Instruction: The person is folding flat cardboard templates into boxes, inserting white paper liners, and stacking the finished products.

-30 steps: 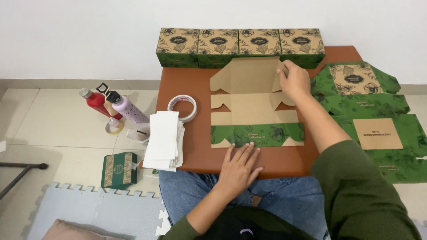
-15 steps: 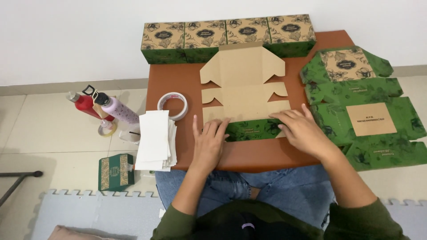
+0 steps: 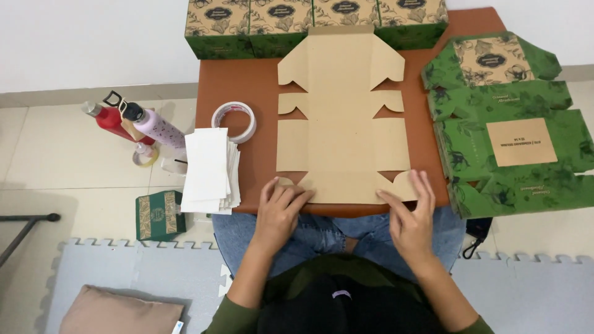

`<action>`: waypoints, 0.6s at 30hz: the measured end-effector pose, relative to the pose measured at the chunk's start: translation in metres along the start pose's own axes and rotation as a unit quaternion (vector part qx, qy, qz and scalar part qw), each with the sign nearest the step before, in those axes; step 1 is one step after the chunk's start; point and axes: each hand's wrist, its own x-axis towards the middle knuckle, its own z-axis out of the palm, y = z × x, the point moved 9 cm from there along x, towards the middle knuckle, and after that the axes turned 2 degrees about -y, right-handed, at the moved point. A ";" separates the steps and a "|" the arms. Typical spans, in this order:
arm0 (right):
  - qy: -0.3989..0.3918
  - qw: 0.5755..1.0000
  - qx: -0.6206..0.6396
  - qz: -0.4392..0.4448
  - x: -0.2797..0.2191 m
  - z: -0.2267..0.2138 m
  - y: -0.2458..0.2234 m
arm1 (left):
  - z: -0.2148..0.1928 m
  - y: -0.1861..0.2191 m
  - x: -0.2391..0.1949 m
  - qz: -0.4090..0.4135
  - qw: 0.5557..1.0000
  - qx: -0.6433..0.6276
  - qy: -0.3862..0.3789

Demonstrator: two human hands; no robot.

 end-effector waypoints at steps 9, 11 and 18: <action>0.048 0.983 0.176 -0.024 -0.007 -0.003 -0.020 | 0.027 0.016 0.007 -0.002 0.998 -0.036 -0.047; 0.016 0.989 0.134 -0.052 0.001 -0.006 -0.040 | 0.025 0.024 0.013 -0.009 0.997 -0.054 -0.046; -0.120 0.989 -0.020 -0.085 0.024 0.016 -0.047 | 0.038 0.026 0.029 -0.050 0.998 0.005 -0.028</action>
